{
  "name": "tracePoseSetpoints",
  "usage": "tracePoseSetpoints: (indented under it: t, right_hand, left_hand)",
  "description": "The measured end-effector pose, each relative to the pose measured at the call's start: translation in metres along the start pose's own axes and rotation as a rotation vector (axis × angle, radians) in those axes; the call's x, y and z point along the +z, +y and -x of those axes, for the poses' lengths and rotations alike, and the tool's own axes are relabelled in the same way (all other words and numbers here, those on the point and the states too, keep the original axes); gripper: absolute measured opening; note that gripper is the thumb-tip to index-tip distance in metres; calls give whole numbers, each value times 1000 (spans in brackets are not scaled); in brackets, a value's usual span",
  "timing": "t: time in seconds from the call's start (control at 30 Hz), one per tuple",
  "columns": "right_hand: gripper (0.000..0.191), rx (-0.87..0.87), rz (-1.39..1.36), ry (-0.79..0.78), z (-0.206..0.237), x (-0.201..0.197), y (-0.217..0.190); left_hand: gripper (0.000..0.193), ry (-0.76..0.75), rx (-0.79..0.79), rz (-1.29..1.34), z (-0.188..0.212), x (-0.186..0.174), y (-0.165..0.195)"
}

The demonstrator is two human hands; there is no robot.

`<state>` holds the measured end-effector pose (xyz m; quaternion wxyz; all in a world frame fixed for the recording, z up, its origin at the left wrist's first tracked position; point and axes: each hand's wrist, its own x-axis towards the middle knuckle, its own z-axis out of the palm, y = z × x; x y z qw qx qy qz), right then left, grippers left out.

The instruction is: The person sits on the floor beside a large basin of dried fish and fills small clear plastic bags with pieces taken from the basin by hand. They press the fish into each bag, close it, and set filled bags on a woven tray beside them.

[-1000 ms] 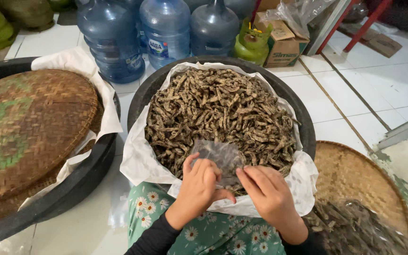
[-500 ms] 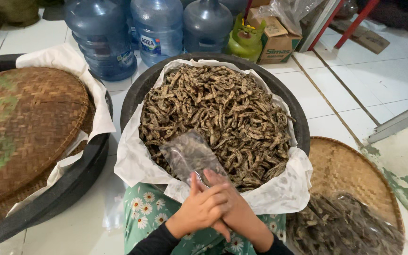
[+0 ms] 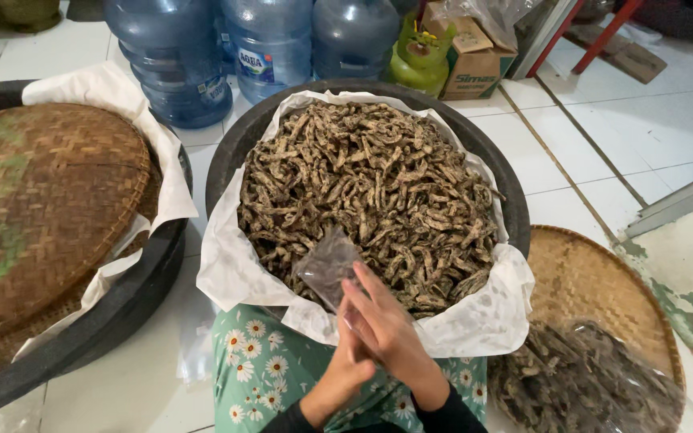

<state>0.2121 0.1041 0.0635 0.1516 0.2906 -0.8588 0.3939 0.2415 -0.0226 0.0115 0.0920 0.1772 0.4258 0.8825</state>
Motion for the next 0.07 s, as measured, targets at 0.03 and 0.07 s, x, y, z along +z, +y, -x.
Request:
tracePoseSetpoints:
  t: [0.03, 0.07]
  right_hand:
    - [48, 7, -16, -32, -1, -4, 1]
    - [50, 17, -32, -65, -2, -6, 0]
  left_hand:
    - [134, 12, -4, 128, -7, -6, 2]
    - [135, 26, -11, 257, -14, -15, 4]
